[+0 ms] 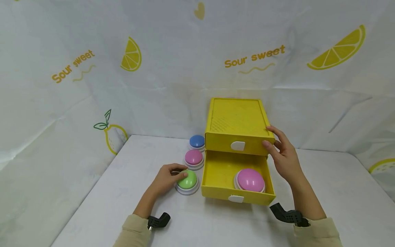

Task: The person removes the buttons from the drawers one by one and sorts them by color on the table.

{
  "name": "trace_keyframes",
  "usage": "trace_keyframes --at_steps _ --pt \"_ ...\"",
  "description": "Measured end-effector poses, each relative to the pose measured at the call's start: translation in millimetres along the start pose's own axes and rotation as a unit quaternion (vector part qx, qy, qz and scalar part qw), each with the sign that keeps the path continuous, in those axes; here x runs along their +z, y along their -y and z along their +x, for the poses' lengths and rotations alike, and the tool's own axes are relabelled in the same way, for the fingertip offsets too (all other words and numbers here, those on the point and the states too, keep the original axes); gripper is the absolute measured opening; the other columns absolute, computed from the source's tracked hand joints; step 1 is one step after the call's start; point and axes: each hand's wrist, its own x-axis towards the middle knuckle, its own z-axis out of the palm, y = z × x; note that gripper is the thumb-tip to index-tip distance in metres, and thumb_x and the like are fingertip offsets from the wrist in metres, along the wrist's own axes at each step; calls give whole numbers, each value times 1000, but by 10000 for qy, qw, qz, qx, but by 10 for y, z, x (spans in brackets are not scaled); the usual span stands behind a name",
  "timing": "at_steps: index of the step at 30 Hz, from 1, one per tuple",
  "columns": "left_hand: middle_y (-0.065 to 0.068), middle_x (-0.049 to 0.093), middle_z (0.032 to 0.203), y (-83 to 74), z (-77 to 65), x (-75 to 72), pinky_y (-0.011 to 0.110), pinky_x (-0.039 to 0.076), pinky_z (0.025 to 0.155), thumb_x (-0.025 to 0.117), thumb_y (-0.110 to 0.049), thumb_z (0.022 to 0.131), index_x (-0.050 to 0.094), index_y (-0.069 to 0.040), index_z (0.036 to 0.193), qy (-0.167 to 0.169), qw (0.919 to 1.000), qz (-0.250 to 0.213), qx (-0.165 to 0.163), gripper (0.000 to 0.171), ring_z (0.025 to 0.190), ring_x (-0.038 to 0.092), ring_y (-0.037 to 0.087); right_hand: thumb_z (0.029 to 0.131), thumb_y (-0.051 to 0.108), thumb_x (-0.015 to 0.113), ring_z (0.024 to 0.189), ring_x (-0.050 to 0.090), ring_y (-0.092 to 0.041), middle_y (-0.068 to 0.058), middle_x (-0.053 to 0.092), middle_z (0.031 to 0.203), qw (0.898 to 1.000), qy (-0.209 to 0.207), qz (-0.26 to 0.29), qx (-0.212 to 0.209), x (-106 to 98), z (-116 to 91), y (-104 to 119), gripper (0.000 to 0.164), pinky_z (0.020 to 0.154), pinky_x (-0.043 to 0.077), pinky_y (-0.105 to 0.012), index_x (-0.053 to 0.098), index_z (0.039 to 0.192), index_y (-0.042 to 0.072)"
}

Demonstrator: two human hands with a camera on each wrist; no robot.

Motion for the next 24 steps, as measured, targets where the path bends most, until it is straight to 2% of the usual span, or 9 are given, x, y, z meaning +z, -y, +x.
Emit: trace_keyframes --at_steps 5,8,11,17,24 --pt "3 69 130 18 -20 -95 35 52 107 87 -25 79 70 -16 126 718 9965 69 433 51 121 63 24 105 22 54 116 45 19 -11 35 163 10000 6 4 7 3 1 -4 53 89 44 -1 37 156 25" --pt "1 67 133 31 -28 -109 37 50 110 91 -26 74 68 -18 129 852 9939 268 639 61 122 61 24 105 23 54 116 46 19 -12 35 162 10000 5 -22 24 4 1 -4 53 88 44 -1 37 156 25" --pt "0 67 132 45 -24 -91 36 51 108 92 -28 73 68 -20 129 777 9935 389 728 61 121 61 22 105 23 54 117 46 18 -12 36 162 10000 -7 -54 40 2 0 -3 53 88 44 -1 37 156 26" --pt "2 69 129 42 -8 -16 31 52 106 93 -26 71 70 -18 125 425 9962 175 736 59 120 62 22 106 22 53 116 46 19 -14 36 161 10000 -8 -31 9 3 -9 -6 53 89 44 -1 36 156 25" --pt "2 70 127 32 -3 56 37 53 106 93 -27 72 71 -17 124 153 9976 126 670 57 118 63 21 106 20 53 114 47 19 -14 38 159 10000 -10 64 -67 4 -10 -6 53 89 45 -1 37 156 23"
